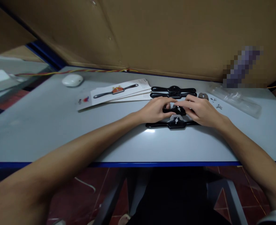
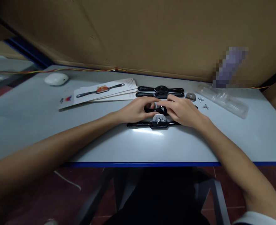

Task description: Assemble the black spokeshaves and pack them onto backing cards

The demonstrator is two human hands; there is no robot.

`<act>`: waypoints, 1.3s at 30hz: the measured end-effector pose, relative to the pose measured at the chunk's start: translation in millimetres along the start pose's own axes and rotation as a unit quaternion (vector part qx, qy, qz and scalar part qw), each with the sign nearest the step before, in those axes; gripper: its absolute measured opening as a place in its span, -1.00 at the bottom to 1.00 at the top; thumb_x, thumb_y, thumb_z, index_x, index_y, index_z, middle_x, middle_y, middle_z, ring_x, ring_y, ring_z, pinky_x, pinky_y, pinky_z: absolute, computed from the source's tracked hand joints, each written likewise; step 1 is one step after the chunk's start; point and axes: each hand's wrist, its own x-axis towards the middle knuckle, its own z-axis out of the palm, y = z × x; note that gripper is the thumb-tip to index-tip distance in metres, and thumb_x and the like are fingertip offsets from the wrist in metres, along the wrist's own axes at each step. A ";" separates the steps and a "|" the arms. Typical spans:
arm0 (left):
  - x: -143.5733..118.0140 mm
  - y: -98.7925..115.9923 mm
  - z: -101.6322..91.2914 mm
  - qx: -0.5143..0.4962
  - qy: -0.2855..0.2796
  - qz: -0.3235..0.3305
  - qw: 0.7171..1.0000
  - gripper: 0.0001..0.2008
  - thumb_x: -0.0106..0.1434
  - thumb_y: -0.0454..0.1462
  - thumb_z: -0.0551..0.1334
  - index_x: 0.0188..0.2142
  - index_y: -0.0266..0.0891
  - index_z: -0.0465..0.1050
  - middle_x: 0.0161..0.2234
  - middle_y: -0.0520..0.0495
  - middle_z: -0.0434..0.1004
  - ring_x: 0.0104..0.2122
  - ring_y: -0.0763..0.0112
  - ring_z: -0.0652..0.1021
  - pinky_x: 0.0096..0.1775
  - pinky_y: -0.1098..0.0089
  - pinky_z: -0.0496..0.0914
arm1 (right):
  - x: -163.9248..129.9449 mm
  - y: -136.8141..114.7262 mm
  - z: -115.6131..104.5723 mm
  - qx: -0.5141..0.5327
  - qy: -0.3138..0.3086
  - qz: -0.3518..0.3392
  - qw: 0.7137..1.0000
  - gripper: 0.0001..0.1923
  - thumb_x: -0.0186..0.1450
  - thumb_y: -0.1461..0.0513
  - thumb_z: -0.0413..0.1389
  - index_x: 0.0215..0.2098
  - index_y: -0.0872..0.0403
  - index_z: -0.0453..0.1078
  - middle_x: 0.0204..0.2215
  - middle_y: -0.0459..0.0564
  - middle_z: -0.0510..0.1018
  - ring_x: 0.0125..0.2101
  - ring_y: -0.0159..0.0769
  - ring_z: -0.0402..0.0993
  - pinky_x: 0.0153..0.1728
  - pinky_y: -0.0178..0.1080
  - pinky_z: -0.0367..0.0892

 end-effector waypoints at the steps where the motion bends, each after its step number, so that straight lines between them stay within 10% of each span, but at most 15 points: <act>1: 0.1 -0.2 0.0 -0.001 0.001 0.002 1.000 -0.52 0.35 -0.08 0.35 0.17 -0.27 0.60 -0.28 -0.05 0.58 -0.34 0.34 0.48 -0.20 0.33 0.35 | 0.0 -0.4 -0.1 -0.008 -0.011 -0.001 1.000 -0.53 0.54 0.29 -0.07 0.22 -0.01 0.59 -0.11 0.09 0.60 -0.30 -0.22 0.43 -0.27 -0.19 0.22; 20: -0.4 -2.2 0.2 0.001 -0.002 -0.003 1.000 -0.52 0.36 -0.08 0.33 0.19 -0.25 0.59 -0.28 -0.05 0.56 -0.32 0.32 0.48 -0.19 0.31 0.35 | 1.4 2.0 9.8 -0.042 0.006 0.041 0.998 -0.73 0.49 0.21 0.20 0.10 0.05 0.64 -0.21 0.05 0.67 -0.28 -0.20 0.52 -0.27 -0.21 0.20; 39: 0.4 -3.3 0.5 0.001 0.000 -0.013 1.000 -0.47 0.34 -0.05 0.32 0.20 -0.27 0.61 -0.31 -0.04 0.55 -0.33 0.31 0.49 -0.19 0.30 0.36 | 21.8 -20.7 16.1 -0.044 -0.032 0.139 0.989 -0.68 0.49 0.23 0.05 -0.36 0.10 0.54 -0.38 0.05 0.59 -0.38 -0.24 0.34 -0.35 -0.16 0.01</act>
